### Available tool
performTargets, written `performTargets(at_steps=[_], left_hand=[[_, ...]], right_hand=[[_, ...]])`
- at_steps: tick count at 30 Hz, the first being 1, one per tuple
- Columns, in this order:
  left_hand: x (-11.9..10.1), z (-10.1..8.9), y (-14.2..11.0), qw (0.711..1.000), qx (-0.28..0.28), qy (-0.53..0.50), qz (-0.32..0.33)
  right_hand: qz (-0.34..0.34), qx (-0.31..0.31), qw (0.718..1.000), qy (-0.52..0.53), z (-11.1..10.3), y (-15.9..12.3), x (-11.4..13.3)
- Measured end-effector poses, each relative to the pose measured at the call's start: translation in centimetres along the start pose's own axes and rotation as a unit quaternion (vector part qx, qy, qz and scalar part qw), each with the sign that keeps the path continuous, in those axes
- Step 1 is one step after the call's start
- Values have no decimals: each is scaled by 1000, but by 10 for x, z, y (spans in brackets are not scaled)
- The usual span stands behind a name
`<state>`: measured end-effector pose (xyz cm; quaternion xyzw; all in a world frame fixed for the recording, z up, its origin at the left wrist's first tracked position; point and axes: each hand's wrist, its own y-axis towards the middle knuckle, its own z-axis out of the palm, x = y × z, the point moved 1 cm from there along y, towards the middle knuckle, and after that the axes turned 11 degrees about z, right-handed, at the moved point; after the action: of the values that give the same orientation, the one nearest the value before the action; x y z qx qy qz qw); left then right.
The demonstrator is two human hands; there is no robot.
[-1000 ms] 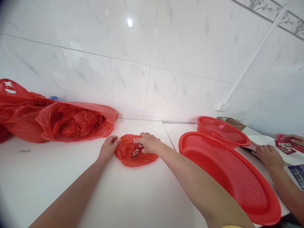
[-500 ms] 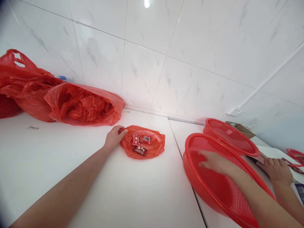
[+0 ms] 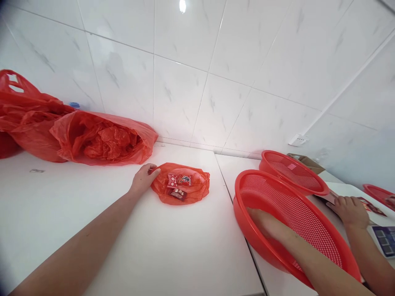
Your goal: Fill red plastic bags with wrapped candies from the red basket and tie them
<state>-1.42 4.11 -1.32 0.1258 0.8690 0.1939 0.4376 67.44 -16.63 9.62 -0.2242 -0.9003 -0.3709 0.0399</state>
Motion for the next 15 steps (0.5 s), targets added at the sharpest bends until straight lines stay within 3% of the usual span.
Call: performTargets(at_steps=[3,7,9,12,15], left_hand=[[0,0,0,1000,-2,-3,0],[-1,0,0,1000,-3,-5,-2],[-2,0,0,1000,0,-5,-5],[-3,-1,-1,1000,2,-4,-4],[-5,-2,-1,1000,3,-6,-6]], right_hand=[[-16,-12,999,-43,10,2,-20],[-20,-31,992,-124,12,3,-27],[-14,-9,999,-40,11,3,-27],[30,28,999,20,9,0,-19],[67,29,997,16,-6,-7,11]])
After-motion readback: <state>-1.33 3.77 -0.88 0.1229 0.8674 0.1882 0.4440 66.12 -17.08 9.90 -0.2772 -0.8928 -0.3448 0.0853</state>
